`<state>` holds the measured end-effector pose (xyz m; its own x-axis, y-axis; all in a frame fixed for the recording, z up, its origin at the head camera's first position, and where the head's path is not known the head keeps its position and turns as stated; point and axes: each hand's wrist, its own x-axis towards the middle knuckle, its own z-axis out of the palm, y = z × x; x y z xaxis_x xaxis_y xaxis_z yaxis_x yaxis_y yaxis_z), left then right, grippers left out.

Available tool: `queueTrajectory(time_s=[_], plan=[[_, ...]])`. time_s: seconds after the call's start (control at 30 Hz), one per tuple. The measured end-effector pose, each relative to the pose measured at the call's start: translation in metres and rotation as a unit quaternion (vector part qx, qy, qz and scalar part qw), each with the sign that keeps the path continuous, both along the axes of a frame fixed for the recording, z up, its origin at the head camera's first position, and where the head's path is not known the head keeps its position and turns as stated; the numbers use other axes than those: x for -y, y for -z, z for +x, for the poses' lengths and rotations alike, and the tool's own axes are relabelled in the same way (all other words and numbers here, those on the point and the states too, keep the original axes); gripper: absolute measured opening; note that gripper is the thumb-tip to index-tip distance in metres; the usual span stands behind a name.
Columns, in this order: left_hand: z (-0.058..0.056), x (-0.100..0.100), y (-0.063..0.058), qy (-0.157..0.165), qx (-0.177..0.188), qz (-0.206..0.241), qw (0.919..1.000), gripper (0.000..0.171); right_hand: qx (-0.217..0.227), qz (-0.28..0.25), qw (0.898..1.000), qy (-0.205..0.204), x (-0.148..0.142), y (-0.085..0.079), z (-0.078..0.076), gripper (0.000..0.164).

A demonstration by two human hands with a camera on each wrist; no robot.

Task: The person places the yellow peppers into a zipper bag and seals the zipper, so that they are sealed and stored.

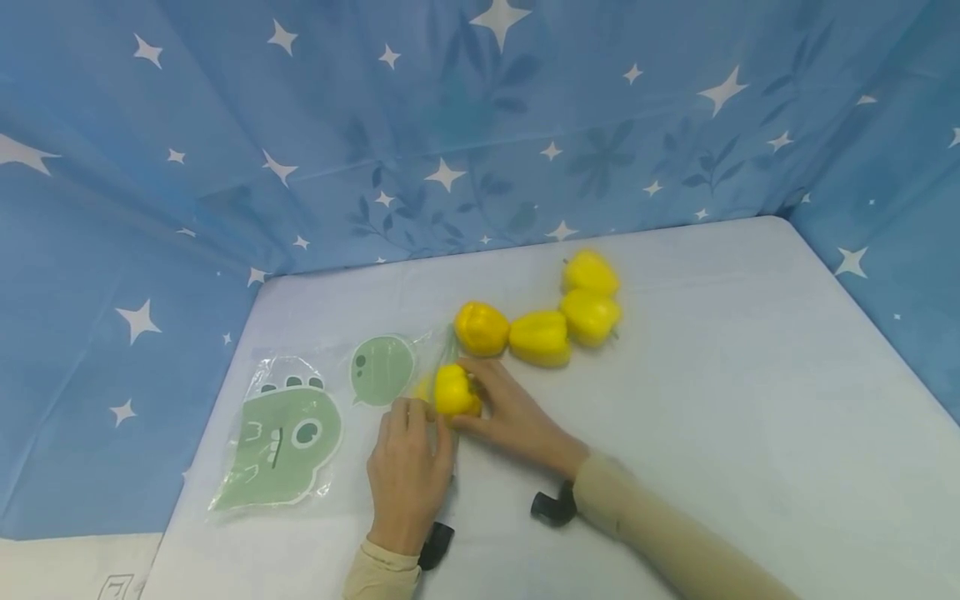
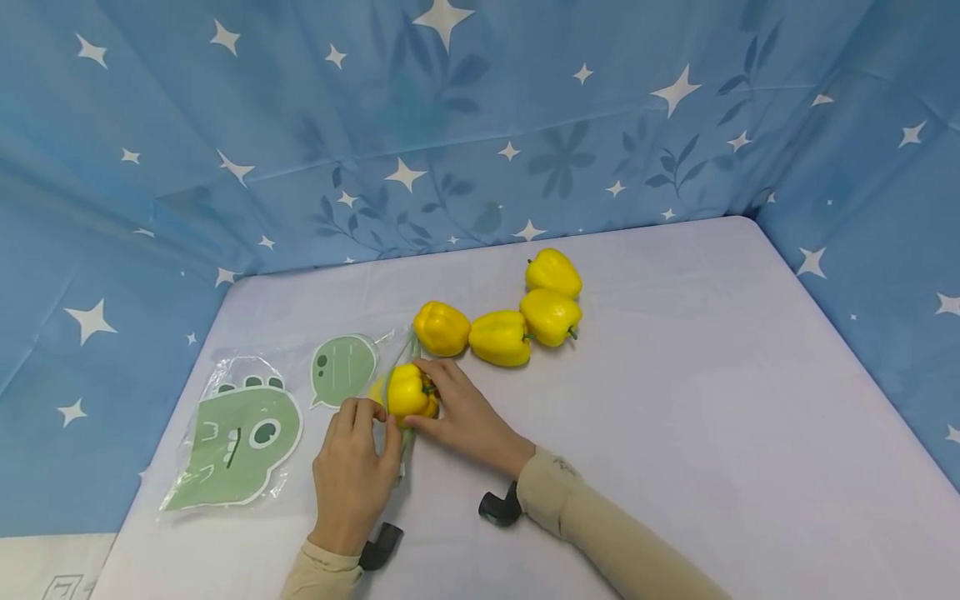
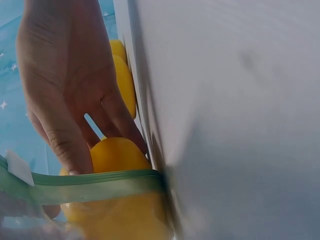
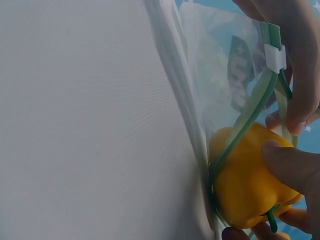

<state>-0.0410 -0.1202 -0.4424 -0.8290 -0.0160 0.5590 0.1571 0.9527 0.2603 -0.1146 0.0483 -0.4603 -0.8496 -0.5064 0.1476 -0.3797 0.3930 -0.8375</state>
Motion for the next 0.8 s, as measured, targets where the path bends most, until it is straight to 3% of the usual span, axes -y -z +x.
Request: queueTrajectory(time_s=[0.3, 0.8], plan=[[0.000, 0.002, 0.002, -0.002, -0.005, -0.001, 1.0000, 0.022, 0.008, -0.014, 1.000, 0.001, 0.008, 0.002, -0.002, 0.083], [-0.001, 0.002, 0.002, 0.015, -0.034, 0.010, 0.9993, 0.017, -0.016, -0.018, 1.000, -0.010, 0.026, 0.005, -0.010, 0.078]])
